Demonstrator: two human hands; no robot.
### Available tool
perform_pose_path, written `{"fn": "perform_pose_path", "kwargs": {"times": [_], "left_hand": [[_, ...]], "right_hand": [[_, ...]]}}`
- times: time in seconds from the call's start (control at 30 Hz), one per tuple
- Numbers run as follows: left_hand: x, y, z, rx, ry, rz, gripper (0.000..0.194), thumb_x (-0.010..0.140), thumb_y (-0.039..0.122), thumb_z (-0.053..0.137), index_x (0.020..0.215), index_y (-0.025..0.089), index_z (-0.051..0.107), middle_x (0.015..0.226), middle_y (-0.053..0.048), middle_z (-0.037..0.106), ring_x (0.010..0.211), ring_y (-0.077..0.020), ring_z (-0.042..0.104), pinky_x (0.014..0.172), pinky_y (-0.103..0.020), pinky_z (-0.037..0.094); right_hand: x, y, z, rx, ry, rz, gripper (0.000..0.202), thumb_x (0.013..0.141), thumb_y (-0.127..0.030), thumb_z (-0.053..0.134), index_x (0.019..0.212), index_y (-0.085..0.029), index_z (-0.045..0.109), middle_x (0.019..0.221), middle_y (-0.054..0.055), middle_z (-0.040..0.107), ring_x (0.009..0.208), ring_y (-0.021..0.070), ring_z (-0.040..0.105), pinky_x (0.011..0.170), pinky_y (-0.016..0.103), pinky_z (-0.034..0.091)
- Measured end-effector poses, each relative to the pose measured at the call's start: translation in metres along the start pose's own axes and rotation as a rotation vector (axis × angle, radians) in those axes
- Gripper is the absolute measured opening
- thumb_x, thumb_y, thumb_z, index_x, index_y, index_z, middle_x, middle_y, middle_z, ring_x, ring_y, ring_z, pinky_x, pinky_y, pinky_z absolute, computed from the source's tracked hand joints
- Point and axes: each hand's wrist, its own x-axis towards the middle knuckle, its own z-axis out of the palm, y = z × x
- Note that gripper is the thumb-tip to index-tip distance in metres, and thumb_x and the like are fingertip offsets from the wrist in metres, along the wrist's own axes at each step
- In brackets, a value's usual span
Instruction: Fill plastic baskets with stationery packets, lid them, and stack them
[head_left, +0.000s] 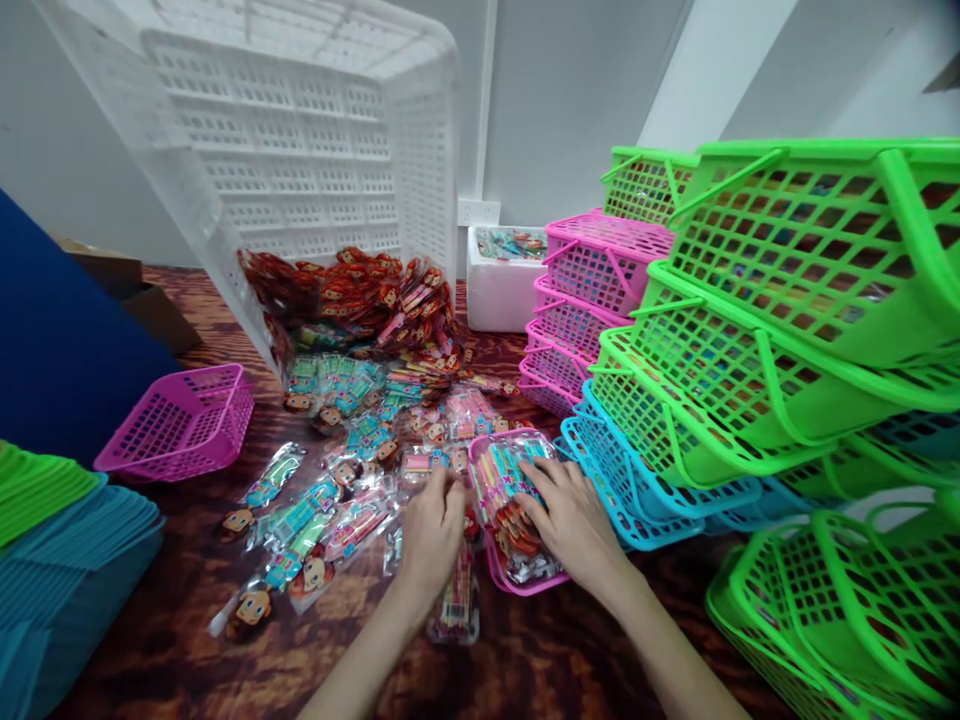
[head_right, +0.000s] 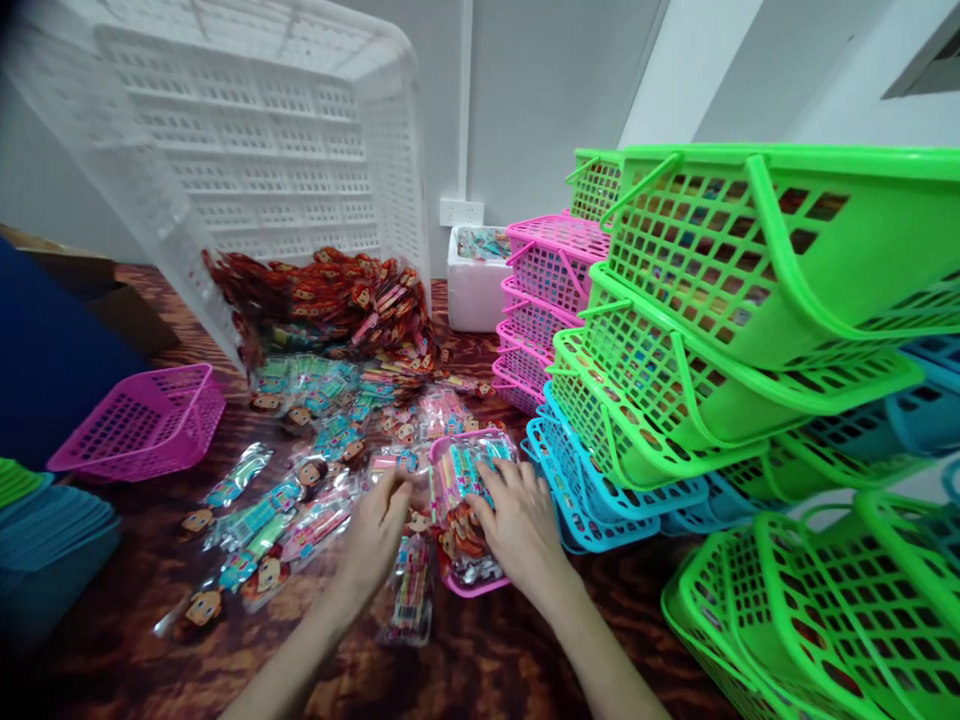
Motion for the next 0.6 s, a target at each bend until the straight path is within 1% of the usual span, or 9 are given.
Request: {"fn": "perform_pose_path", "kwargs": {"times": [0.03, 0.1, 0.17, 0.23, 0.27, 0.37, 0.47, 0.53, 0.6], "left_hand": [[0.0, 0.0, 0.002, -0.054, 0.002, -0.006, 0.022, 0.096, 0.029, 0.04, 0.103, 0.02, 0.059, 0.076, 0.0, 0.064, 0.069, -0.0198, 0.061, 0.066, -0.03, 0.045], [-0.002, 0.001, 0.008, -0.06, -0.027, 0.076, 0.029, 0.096, 0.032, 0.047, 0.12, 0.021, 0.056, 0.083, 0.0, 0.066, 0.073, -0.0196, 0.062, 0.069, -0.03, 0.046], [-0.004, 0.001, 0.018, 0.038, -0.049, 0.199, 0.029, 0.094, 0.025, 0.051, 0.121, 0.02, 0.058, 0.093, -0.003, 0.067, 0.083, -0.0209, 0.063, 0.076, -0.032, 0.047], [-0.005, -0.001, 0.028, 0.171, -0.008, 0.277, 0.027, 0.092, 0.017, 0.05, 0.116, 0.019, 0.061, 0.098, -0.006, 0.067, 0.092, -0.0235, 0.062, 0.081, -0.035, 0.046], [-0.005, -0.002, 0.032, 0.236, 0.019, 0.298, 0.027, 0.092, 0.014, 0.05, 0.116, 0.017, 0.062, 0.098, -0.007, 0.067, 0.094, -0.0247, 0.062, 0.082, -0.036, 0.046], [-0.003, -0.005, 0.04, 0.39, 0.08, 0.303, 0.027, 0.093, 0.014, 0.051, 0.117, 0.016, 0.062, 0.094, -0.008, 0.067, 0.09, -0.0267, 0.062, 0.079, -0.039, 0.045], [-0.004, -0.003, 0.042, 0.434, 0.099, 0.278, 0.026, 0.096, 0.019, 0.052, 0.121, 0.016, 0.061, 0.094, -0.007, 0.069, 0.088, -0.0271, 0.063, 0.08, -0.042, 0.043], [-0.006, 0.001, 0.038, 0.389, 0.082, 0.263, 0.027, 0.098, 0.02, 0.049, 0.122, 0.016, 0.06, 0.096, -0.007, 0.07, 0.089, -0.0264, 0.064, 0.081, -0.043, 0.043], [-0.008, 0.005, 0.033, 0.311, 0.052, 0.239, 0.03, 0.099, 0.018, 0.044, 0.124, 0.018, 0.06, 0.098, -0.007, 0.071, 0.09, -0.0257, 0.064, 0.082, -0.042, 0.044]], "right_hand": [[0.001, -0.002, 0.002, 0.004, 0.02, 0.002, 0.04, 0.098, -0.038, 0.052, 0.134, -0.022, 0.06, 0.128, 0.011, 0.061, 0.113, 0.0307, 0.052, 0.095, 0.049, 0.048], [0.004, -0.005, 0.007, 0.034, 0.054, -0.022, 0.041, 0.098, -0.035, 0.051, 0.135, -0.02, 0.058, 0.129, 0.013, 0.059, 0.116, 0.0305, 0.051, 0.098, 0.048, 0.047], [0.006, -0.004, 0.008, 0.089, 0.052, -0.07, 0.04, 0.099, -0.031, 0.049, 0.137, -0.02, 0.057, 0.131, 0.013, 0.056, 0.119, 0.029, 0.049, 0.102, 0.046, 0.045], [0.006, 0.001, 0.004, 0.125, -0.005, -0.102, 0.038, 0.1, -0.03, 0.047, 0.135, -0.021, 0.058, 0.127, 0.011, 0.059, 0.118, 0.0271, 0.051, 0.102, 0.044, 0.046], [0.005, 0.005, 0.0, 0.124, -0.043, -0.105, 0.037, 0.1, -0.032, 0.047, 0.134, -0.023, 0.059, 0.124, 0.01, 0.06, 0.115, 0.0271, 0.052, 0.1, 0.044, 0.047], [0.003, 0.016, -0.012, 0.077, -0.126, -0.094, 0.042, 0.099, -0.045, 0.049, 0.136, -0.026, 0.057, 0.121, 0.009, 0.063, 0.112, 0.0299, 0.056, 0.097, 0.05, 0.047], [0.006, 0.022, -0.016, 0.08, -0.11, -0.083, 0.054, 0.098, -0.049, 0.05, 0.145, -0.025, 0.047, 0.126, 0.011, 0.061, 0.117, 0.0312, 0.055, 0.1, 0.052, 0.046], [0.01, 0.023, -0.011, 0.115, -0.085, -0.123, 0.059, 0.096, -0.049, 0.053, 0.149, -0.025, 0.042, 0.135, 0.013, 0.056, 0.127, 0.0308, 0.05, 0.106, 0.051, 0.043], [0.012, 0.022, -0.002, 0.149, -0.097, -0.197, 0.059, 0.096, -0.047, 0.054, 0.15, -0.03, 0.04, 0.151, 0.011, 0.043, 0.14, 0.0308, 0.037, 0.113, 0.051, 0.036]]}}
